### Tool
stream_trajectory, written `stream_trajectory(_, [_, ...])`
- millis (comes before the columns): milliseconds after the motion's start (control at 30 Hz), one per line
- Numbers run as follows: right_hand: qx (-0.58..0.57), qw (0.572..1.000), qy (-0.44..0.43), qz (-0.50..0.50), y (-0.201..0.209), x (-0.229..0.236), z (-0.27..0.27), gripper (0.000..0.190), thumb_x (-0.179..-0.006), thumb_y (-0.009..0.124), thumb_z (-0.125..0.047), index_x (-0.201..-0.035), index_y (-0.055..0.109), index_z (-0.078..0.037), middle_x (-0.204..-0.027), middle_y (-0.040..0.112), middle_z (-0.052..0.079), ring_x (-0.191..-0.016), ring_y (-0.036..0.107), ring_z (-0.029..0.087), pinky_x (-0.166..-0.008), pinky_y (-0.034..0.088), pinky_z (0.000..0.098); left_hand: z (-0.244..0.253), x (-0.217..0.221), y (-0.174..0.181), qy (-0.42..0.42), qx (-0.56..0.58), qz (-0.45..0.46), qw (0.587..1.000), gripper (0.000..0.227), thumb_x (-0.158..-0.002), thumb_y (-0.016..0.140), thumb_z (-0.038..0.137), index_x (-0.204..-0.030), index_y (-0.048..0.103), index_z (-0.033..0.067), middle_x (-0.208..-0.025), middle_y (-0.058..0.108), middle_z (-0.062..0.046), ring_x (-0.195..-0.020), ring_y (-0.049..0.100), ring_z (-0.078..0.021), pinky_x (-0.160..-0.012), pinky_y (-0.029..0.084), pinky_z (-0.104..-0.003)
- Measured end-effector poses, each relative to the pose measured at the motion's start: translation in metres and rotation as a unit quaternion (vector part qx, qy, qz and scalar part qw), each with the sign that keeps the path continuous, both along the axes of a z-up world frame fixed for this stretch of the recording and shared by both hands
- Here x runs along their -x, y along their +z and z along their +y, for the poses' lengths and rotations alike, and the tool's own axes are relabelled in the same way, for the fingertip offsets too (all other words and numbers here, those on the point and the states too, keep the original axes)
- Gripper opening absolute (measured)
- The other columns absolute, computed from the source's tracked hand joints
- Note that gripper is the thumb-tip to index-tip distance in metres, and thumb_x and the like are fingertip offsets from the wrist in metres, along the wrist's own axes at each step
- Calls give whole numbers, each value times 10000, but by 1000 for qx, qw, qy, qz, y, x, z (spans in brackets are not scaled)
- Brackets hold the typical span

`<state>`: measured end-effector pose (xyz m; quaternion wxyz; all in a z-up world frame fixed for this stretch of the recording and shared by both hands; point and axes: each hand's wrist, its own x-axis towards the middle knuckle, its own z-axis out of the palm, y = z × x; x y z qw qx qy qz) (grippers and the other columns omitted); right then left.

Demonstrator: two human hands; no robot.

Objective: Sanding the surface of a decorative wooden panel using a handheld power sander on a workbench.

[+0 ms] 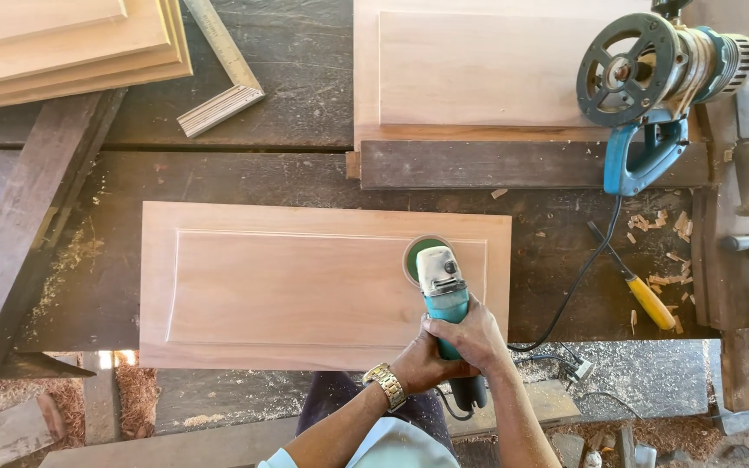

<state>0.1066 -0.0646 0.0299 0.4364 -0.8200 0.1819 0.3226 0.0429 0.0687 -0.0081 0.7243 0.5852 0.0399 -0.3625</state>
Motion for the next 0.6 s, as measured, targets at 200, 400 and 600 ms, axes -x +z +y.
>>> stream_trajectory(200, [5,999,32,16,12,-2,44,705,-587,858,-413,-1165,695,-44,-1084,780,144,-1029,754,252,-923,576,391,35,8,4,35,11,-6,999,817,-798,874,302,-1436,425,61,-1308,652,-109,-1207,629,-192,-1028,549,-392])
stream_trajectory(400, [9,997,77,-9,9,-2,83,678,-586,856,-408,-1141,702,-51,-1079,777,160,-1035,749,281,-918,565,408,73,15,7,62,6,-14,998,807,-815,866,267,-1448,414,54,-1340,638,-122,-1241,620,-211,-1051,537,-398])
stream_trajectory(600, [-8,993,115,-4,18,-6,127,591,-595,835,-399,-1073,739,-65,-1021,800,148,-996,772,282,-906,577,402,109,23,1,99,2,-3,995,818,-799,871,251,-1445,417,36,-1338,643,-143,-1242,617,-226,-1047,539,-401])
